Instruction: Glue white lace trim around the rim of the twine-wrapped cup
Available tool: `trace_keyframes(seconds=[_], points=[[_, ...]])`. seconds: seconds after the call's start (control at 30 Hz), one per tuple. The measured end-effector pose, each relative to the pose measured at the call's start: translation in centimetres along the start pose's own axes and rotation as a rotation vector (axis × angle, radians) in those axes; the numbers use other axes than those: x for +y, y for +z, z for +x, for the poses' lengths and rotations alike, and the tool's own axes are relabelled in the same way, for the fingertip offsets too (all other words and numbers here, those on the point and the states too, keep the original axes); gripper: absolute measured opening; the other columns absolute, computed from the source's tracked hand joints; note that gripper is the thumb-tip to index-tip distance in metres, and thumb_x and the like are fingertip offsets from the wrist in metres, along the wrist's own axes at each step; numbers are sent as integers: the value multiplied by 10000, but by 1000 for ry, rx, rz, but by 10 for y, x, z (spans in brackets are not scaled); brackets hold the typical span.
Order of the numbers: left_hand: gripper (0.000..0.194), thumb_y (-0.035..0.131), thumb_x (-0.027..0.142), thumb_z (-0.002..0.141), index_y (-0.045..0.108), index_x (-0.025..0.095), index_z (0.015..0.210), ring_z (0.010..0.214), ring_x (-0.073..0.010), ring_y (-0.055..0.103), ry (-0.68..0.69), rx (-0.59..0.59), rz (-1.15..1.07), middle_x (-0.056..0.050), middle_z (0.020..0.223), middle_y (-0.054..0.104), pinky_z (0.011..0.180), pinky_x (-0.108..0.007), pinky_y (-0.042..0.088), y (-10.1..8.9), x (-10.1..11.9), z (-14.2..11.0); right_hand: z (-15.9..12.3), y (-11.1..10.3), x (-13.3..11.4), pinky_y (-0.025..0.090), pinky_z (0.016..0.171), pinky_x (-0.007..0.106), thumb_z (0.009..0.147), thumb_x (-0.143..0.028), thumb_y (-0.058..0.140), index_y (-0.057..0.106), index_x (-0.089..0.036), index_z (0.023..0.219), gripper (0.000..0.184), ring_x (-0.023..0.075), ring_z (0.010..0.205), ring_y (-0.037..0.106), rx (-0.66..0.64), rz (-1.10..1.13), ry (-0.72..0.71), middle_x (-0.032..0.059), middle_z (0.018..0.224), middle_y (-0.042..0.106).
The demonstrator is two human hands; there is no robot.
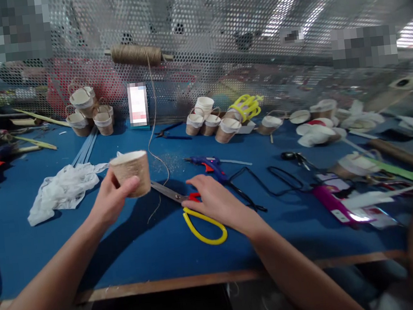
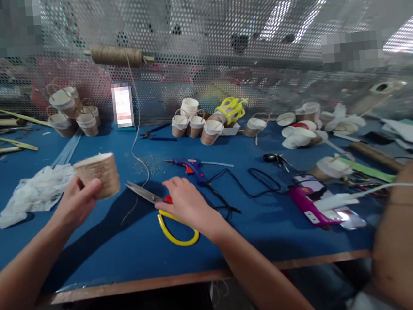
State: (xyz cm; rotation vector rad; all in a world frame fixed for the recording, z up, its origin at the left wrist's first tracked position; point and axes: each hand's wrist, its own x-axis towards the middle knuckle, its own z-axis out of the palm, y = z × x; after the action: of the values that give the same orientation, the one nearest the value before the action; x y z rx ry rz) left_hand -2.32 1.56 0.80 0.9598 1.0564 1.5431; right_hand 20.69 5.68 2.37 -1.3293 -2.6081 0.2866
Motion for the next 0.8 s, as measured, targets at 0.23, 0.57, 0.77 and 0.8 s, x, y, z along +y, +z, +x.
trace_keyframes(seconds=[0.23, 0.57, 0.77, 0.8], points=[[467, 698, 335, 645, 516, 180, 1046, 995, -224, 543, 82, 71, 182, -61, 1028, 592, 873, -370, 433, -2, -9, 5, -19, 23, 2, 447, 728, 356, 774, -309, 616, 606, -141, 877, 197, 240, 853, 547, -25, -110, 78, 106, 891, 599], [528, 691, 364, 630, 493, 167, 1078, 984, -244, 552, 69, 73, 334, -84, 1064, 584, 866, -412, 442, -2, -13, 5, -31, 6, 51, 413, 843, 384, 856, -313, 505, 538, -65, 1066, 327, 298, 1031, 505, 158, -260, 403, 198, 1054, 547], [612, 738, 336, 566, 473, 157, 1088, 1011, -241, 553, 125, 163, 377, -90, 1089, 575, 908, -406, 419, -8, -15, 13, 8, 3, 73, 465, 674, 343, 837, -299, 529, 620, -64, 936, 271, 267, 811, 625, -1, -320, 540, 187, 943, 614], [628, 750, 325, 546, 471, 159, 1083, 1005, -240, 558, 123, 179, 393, -91, 1085, 578, 904, -401, 423, -9, -15, 15, 13, 3, 76, 468, 688, 343, 850, -287, 511, 619, -66, 929, 258, 248, 806, 627, -14, -328, 558, 178, 944, 619]])
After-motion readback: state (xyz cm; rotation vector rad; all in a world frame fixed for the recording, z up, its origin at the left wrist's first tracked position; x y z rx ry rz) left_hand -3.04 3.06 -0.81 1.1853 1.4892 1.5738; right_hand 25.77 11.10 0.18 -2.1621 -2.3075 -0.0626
